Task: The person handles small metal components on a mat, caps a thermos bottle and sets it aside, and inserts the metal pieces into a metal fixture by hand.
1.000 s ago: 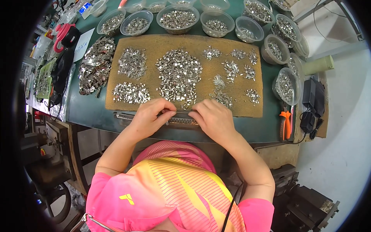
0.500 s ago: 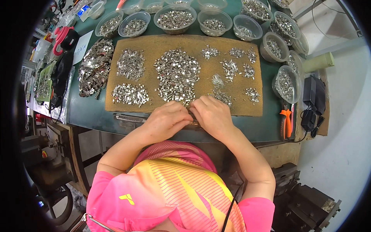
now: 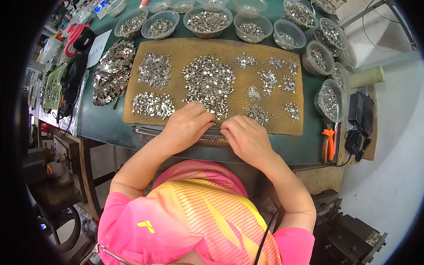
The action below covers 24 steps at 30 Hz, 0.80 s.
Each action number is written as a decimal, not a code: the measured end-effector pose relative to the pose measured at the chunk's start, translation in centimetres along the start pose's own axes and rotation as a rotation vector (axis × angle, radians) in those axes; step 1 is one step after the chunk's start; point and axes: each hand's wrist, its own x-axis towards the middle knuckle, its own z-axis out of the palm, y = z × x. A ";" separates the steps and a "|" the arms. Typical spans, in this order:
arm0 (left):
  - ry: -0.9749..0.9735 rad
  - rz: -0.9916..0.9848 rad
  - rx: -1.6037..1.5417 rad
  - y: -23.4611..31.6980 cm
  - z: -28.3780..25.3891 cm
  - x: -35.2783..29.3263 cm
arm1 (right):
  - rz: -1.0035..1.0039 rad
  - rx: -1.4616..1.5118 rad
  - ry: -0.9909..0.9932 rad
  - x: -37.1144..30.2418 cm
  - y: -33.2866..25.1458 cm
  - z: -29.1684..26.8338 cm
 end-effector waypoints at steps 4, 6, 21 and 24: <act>0.083 0.032 -0.011 -0.1 0.2 0.1 | -0.049 0.063 0.009 -0.2 -1.1 0.4; 0.063 0.056 0.025 -0.2 0.1 0.0 | -0.082 0.017 -0.017 -0.1 -1.3 0.7; 0.007 0.051 0.086 0.2 -0.3 0.0 | 0.033 -0.287 0.068 1.6 0.5 1.2; 0.053 0.042 0.044 0.0 -0.2 0.0 | 0.035 -0.280 0.055 1.9 0.9 1.3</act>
